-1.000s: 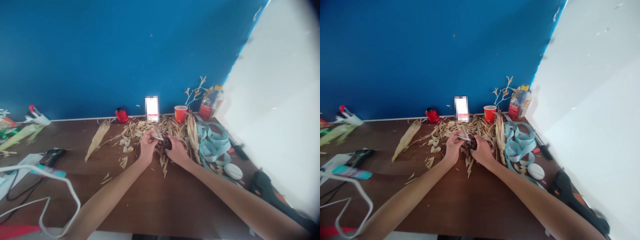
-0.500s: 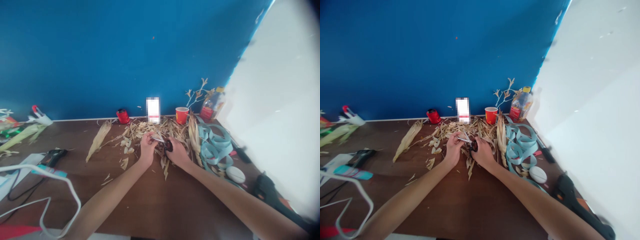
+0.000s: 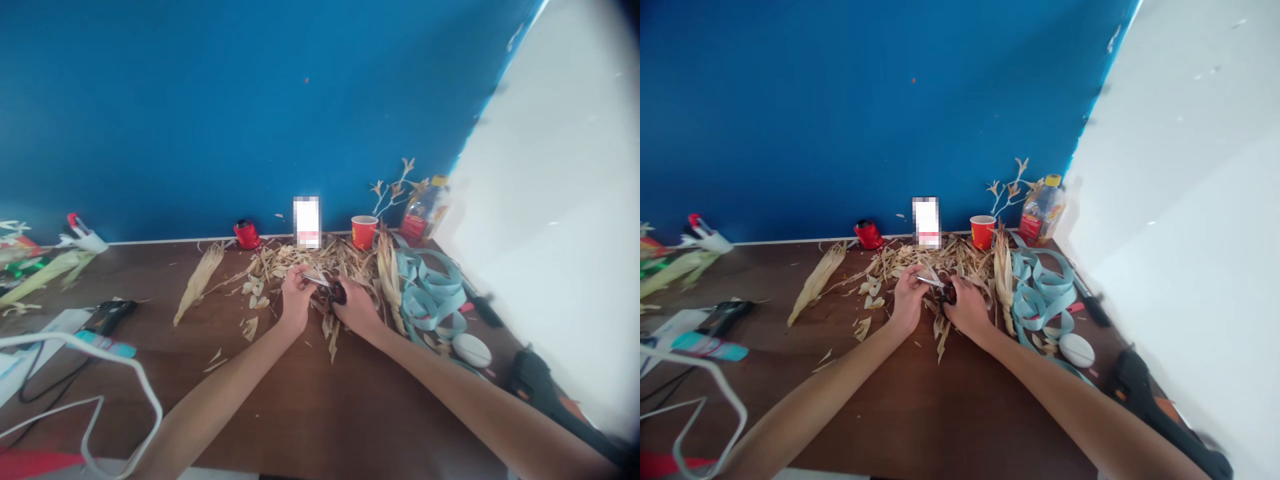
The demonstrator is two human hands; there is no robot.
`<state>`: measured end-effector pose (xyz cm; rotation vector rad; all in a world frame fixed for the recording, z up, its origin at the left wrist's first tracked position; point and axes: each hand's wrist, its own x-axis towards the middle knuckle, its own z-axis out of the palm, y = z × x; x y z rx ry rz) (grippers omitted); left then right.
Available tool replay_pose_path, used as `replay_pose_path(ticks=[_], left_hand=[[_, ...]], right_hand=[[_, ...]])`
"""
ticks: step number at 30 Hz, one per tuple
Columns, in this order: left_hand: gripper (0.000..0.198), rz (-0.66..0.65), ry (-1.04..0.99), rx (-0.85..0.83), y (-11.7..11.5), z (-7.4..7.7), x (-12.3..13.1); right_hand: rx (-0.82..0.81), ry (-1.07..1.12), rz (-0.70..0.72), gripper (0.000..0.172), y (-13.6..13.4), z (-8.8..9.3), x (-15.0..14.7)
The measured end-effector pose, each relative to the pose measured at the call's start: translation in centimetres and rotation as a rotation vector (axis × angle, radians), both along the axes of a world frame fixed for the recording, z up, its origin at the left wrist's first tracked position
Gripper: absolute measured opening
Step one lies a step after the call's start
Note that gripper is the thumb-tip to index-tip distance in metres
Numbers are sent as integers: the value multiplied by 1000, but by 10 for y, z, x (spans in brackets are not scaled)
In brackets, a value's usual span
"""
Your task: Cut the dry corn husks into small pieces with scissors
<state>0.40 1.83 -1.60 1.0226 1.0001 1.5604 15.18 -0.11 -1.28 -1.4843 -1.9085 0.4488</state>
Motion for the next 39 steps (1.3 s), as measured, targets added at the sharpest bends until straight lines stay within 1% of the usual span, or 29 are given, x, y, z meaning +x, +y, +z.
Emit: replay_pose_path(ticks=[4, 9, 13, 19, 24, 27, 32, 39], left_hand=[[43, 3, -3, -2, 0, 1, 0], [43, -2, -6, 12, 0, 1, 0], [43, 10, -1, -1, 0, 1, 0], [44, 33, 17, -5, 0, 1, 1], [43, 24, 4, -2, 0, 2, 1], [43, 19, 24, 0, 0, 2, 1], [42, 29, 24, 1, 0, 2, 1], [46, 20, -10, 2, -3, 3, 1]], right_hand=[[-16, -15, -12, 38, -1, 2, 0], [-28, -33, -33, 36, -3, 4, 0], [-25, -30, -35, 35, -3, 5, 0], [-37, -41, -46, 37, -3, 5, -1], [-31, -27, -54, 37, -3, 4, 0], [-25, -28, -41, 34, -3, 5, 0], [-1, -51, -2, 26, -4, 8, 1], [-4, -76, 7, 28, -6, 10, 2]])
